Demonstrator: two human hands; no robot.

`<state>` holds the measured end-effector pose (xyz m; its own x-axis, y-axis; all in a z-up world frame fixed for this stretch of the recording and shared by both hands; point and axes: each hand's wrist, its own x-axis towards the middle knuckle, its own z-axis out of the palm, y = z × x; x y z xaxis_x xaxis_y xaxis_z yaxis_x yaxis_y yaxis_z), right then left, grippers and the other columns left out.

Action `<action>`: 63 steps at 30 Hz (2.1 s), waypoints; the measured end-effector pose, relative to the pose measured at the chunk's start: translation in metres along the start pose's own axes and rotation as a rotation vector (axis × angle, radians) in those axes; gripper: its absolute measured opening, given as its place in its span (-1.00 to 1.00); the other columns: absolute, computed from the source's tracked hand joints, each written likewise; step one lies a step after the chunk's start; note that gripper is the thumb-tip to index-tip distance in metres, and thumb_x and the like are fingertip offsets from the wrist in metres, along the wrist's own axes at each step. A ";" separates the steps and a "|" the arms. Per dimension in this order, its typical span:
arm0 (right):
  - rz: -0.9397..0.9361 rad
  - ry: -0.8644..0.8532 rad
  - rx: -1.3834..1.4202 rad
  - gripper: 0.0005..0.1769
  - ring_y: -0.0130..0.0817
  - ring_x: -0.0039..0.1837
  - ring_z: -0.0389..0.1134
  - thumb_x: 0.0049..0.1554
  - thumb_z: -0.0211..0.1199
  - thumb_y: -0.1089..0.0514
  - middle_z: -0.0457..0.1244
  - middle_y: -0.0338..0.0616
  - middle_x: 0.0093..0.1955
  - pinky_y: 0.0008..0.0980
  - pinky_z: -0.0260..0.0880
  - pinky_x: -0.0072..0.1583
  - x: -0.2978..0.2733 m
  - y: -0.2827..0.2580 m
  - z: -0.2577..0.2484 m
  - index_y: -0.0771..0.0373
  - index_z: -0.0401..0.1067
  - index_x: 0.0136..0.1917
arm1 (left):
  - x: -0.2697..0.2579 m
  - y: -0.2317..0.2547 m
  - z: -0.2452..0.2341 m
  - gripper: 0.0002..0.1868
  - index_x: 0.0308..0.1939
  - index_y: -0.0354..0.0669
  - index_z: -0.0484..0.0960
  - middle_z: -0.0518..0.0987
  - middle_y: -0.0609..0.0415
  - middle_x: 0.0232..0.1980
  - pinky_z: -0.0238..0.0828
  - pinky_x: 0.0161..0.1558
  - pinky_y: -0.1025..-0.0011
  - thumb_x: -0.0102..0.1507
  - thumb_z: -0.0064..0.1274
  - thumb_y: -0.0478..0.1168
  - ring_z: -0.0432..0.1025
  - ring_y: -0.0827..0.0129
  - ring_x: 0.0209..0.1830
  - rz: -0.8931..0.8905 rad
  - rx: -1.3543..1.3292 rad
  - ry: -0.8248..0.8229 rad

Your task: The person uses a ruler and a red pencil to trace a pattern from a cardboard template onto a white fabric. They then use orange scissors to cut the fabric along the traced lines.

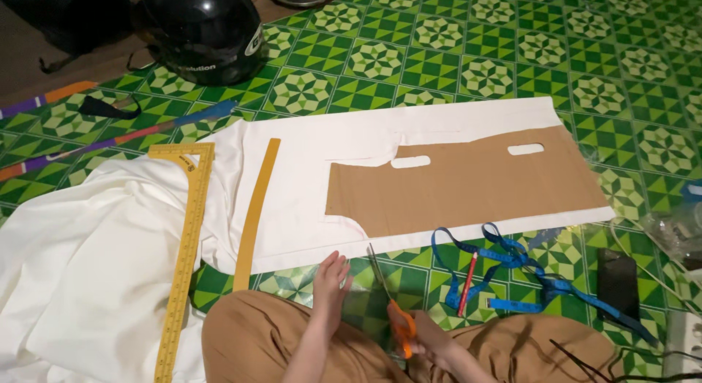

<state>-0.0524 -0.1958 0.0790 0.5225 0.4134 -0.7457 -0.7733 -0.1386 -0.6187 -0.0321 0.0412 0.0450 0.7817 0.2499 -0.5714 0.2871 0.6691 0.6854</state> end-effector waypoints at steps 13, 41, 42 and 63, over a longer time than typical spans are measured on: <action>0.121 -0.183 -0.068 -0.55 -0.57 -0.43 0.16 0.27 0.18 -0.21 0.26 -0.26 -0.36 -0.54 0.09 -0.35 0.032 0.031 -0.002 0.22 0.40 -0.16 | 0.012 -0.011 -0.027 -0.50 0.42 -0.16 0.24 0.27 -0.06 0.53 0.20 0.43 0.27 0.41 -0.25 -0.13 0.22 0.20 0.51 0.226 -0.186 0.204; -0.513 1.272 -0.970 -0.70 0.32 0.05 0.36 0.04 0.30 0.29 0.31 0.27 0.04 0.15 0.37 0.05 0.033 -0.068 -0.216 0.25 0.38 0.07 | 0.016 -0.002 0.018 -0.76 -0.06 -0.23 0.65 0.72 -0.01 -0.11 0.50 -0.06 0.43 0.26 -0.07 -0.44 0.62 0.35 -0.10 0.588 0.800 -0.047; -0.546 1.288 -0.986 -0.69 0.33 0.04 0.35 0.03 0.32 0.30 0.30 0.28 0.03 0.16 0.36 0.03 0.032 -0.067 -0.215 0.27 0.38 0.06 | 0.010 -0.002 0.021 -0.77 -0.07 -0.23 0.65 0.72 -0.01 -0.11 0.50 -0.07 0.42 0.27 -0.07 -0.43 0.61 0.33 -0.10 0.571 0.814 -0.052; -0.829 1.222 -1.078 -0.71 0.17 0.11 0.32 0.02 0.28 0.41 0.30 0.12 0.02 0.01 0.36 0.12 0.019 -0.062 -0.380 0.25 0.44 0.04 | -0.028 -0.125 0.211 -0.84 -0.12 -0.13 0.66 0.54 0.02 -0.02 0.51 -0.07 0.18 0.23 0.08 -0.28 0.50 0.11 0.04 0.900 1.396 -0.690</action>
<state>0.1421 -0.5210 0.0095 0.9280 -0.0753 0.3649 0.0757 -0.9208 -0.3825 0.0271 -0.1968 0.0702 0.9065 -0.3844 0.1748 -0.3910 -0.6077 0.6912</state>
